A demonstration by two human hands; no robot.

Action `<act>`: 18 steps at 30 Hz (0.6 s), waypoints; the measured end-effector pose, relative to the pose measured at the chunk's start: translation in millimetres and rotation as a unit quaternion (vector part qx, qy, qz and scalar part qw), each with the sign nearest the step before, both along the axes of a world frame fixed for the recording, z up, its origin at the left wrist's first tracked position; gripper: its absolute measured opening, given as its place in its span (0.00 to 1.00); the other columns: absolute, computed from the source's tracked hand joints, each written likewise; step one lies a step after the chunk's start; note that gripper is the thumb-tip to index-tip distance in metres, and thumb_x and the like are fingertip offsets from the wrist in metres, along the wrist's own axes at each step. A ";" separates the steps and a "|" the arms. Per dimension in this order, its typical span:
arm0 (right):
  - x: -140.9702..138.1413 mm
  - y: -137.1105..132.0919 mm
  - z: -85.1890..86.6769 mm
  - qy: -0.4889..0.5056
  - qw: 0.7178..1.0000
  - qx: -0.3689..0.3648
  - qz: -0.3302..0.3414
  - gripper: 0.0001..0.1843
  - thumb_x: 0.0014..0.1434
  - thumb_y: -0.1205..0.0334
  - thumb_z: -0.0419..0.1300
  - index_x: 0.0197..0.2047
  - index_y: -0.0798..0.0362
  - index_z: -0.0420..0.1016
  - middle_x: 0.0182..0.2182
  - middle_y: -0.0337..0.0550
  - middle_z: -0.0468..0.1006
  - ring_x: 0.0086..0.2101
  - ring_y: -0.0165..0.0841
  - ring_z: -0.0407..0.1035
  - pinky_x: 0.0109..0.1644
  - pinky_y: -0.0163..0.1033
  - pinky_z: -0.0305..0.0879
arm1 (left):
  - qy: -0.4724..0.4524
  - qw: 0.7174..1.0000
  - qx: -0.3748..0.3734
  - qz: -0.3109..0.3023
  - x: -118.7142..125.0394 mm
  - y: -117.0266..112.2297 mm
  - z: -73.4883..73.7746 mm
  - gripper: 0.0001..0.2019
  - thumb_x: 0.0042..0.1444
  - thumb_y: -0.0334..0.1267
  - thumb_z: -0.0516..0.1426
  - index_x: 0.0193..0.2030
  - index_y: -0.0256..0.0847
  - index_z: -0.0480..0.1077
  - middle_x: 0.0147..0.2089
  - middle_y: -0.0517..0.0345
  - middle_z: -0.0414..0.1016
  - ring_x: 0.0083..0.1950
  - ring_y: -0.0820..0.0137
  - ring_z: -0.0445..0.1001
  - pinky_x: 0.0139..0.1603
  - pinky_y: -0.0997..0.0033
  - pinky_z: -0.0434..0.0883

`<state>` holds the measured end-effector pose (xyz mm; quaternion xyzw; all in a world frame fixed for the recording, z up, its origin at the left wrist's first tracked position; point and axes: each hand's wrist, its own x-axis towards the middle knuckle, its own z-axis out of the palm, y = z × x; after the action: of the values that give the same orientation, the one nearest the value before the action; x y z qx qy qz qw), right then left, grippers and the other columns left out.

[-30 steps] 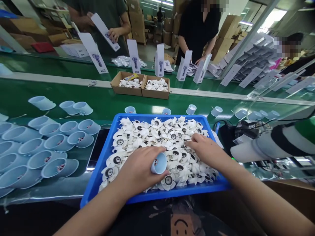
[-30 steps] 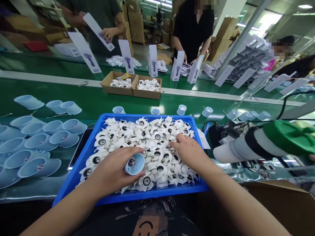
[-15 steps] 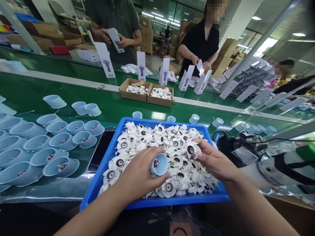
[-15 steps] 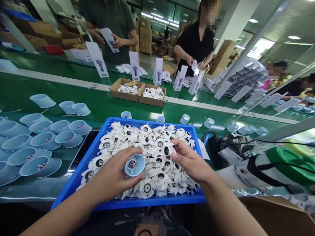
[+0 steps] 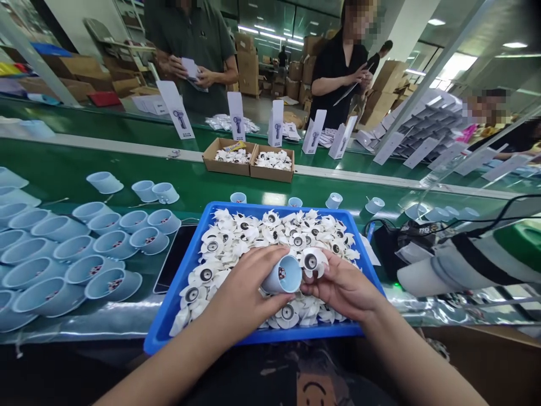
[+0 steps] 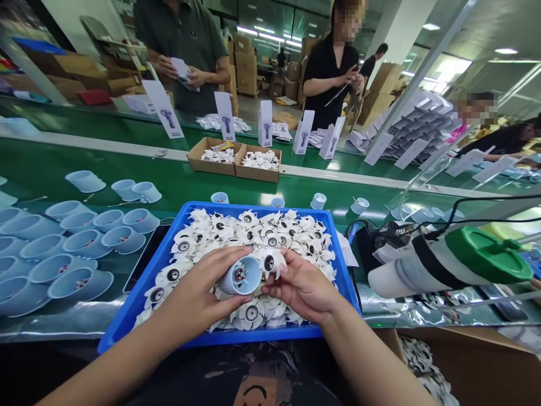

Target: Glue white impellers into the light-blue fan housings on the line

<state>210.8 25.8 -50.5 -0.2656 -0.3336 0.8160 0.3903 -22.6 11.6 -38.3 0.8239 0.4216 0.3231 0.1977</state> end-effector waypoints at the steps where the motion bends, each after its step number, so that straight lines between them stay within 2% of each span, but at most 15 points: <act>1: -0.4 -0.7 0.6 -0.002 1.000 0.004 0.000 0.25 0.55 0.53 0.73 0.49 0.51 0.68 0.33 0.39 0.73 0.36 0.28 0.71 0.49 0.38 0.72 | 0.004 1.000 0.012 -0.005 1.2 -0.9 2.0 0.31 0.58 0.43 0.64 0.65 0.50 0.59 0.63 0.50 0.70 0.65 0.54 0.67 0.65 0.45 0.66; 4: -1.3 -2.8 2.9 -0.010 1.000 0.020 -0.001 0.24 0.54 0.53 0.73 0.48 0.51 0.69 0.31 0.37 0.73 0.34 0.27 0.70 0.46 0.36 0.71 | 0.022 0.999 0.020 -0.013 4.5 -2.9 6.8 0.31 0.58 0.44 0.64 0.66 0.47 0.60 0.61 0.51 0.73 0.62 0.55 0.71 0.62 0.48 0.69; 6: -1.3 -4.6 5.7 -0.015 0.999 0.038 -0.013 0.21 0.55 0.57 0.73 0.47 0.51 0.70 0.34 0.37 0.73 0.35 0.25 0.70 0.44 0.31 0.69 | 0.032 0.999 0.023 -0.011 6.1 -3.6 9.2 0.30 0.57 0.44 0.64 0.65 0.45 0.61 0.59 0.50 0.75 0.59 0.56 0.73 0.61 0.49 0.70; 8: -0.3 -7.3 10.4 -0.054 0.993 0.096 -0.033 0.18 0.57 0.60 0.72 0.47 0.50 0.71 0.37 0.38 0.73 0.37 0.25 0.69 0.43 0.29 0.67 | 0.036 0.999 0.037 -0.009 7.5 -3.9 11.2 0.29 0.57 0.44 0.64 0.64 0.44 0.62 0.58 0.49 0.75 0.59 0.55 0.73 0.60 0.48 0.71; 10: 1.1 -11.3 17.7 -0.140 0.968 0.198 -0.056 0.15 0.61 0.59 0.68 0.48 0.49 0.71 0.39 0.40 0.72 0.39 0.28 0.68 0.43 0.32 0.67 | 0.038 0.998 0.049 -0.007 8.8 -4.1 12.5 0.29 0.57 0.43 0.64 0.64 0.43 0.62 0.58 0.49 0.75 0.59 0.55 0.73 0.59 0.48 0.71; 11: 1.6 -13.6 22.1 -0.203 0.941 0.264 -0.066 0.13 0.62 0.59 0.66 0.49 0.49 0.70 0.40 0.41 0.72 0.39 0.29 0.67 0.43 0.34 0.67 | 0.040 0.998 0.055 -0.005 9.5 -4.4 12.8 0.29 0.57 0.43 0.64 0.64 0.43 0.62 0.58 0.49 0.75 0.59 0.55 0.73 0.59 0.48 0.71; 12: 1.6 -16.1 26.6 -0.270 0.901 0.332 -0.073 0.12 0.64 0.60 0.64 0.50 0.48 0.70 0.41 0.42 0.71 0.40 0.31 0.67 0.44 0.37 0.67 | 0.041 0.997 0.061 -0.006 10.4 -4.8 12.9 0.30 0.57 0.42 0.65 0.64 0.43 0.62 0.58 0.48 0.75 0.59 0.55 0.73 0.59 0.48 0.72; 14: -0.2 -20.4 34.5 -0.390 0.800 0.448 -0.086 0.11 0.64 0.63 0.62 0.51 0.47 0.72 0.42 0.43 0.71 0.42 0.34 0.66 0.47 0.41 0.65 | 0.037 0.996 0.082 -0.015 12.8 -6.3 12.2 0.29 0.56 0.39 0.65 0.64 0.42 0.62 0.58 0.48 0.75 0.59 0.56 0.73 0.60 0.49 0.71; 15: -2.2 -21.8 37.2 -0.437 0.752 0.486 -0.089 0.10 0.64 0.65 0.62 0.49 0.47 0.73 0.42 0.43 0.70 0.42 0.35 0.66 0.47 0.43 0.65 | 0.031 0.995 0.095 -0.023 14.5 -7.3 11.4 0.29 0.57 0.37 0.64 0.63 0.41 0.62 0.58 0.48 0.75 0.59 0.57 0.73 0.61 0.49 0.71; 16: -4.7 -22.5 38.7 -0.469 0.718 0.506 -0.090 0.09 0.63 0.66 0.62 0.46 0.47 0.75 0.41 0.43 0.69 0.41 0.35 0.66 0.46 0.43 0.64 | 0.023 0.994 0.107 -0.030 16.6 -8.3 10.5 0.28 0.57 0.35 0.63 0.63 0.40 0.62 0.57 0.48 0.75 0.59 0.58 0.73 0.62 0.50 0.70; 17: -7.4 -22.4 39.1 -0.484 0.704 0.511 -0.093 0.06 0.62 0.66 0.62 0.44 0.48 0.76 0.40 0.43 0.68 0.40 0.35 0.65 0.45 0.43 0.64 | 0.015 0.992 0.118 -0.033 19.1 -9.3 9.5 0.27 0.57 0.33 0.62 0.63 0.39 0.62 0.57 0.48 0.75 0.60 0.59 0.73 0.64 0.52 0.69; 18: -10.0 -21.5 38.7 -0.489 0.703 0.507 -0.096 0.05 0.62 0.67 0.63 0.41 0.49 0.76 0.38 0.42 0.66 0.39 0.34 0.65 0.43 0.42 0.64 | 0.008 0.991 0.129 -0.030 21.7 -10.2 8.4 0.26 0.57 0.31 0.62 0.62 0.38 0.62 0.57 0.47 0.75 0.60 0.59 0.72 0.64 0.53 0.69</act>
<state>200.8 4.2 -11.7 -0.4202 -0.8137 0.2368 0.3244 -1.0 1.4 -29.9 0.8574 0.3531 0.3620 0.0957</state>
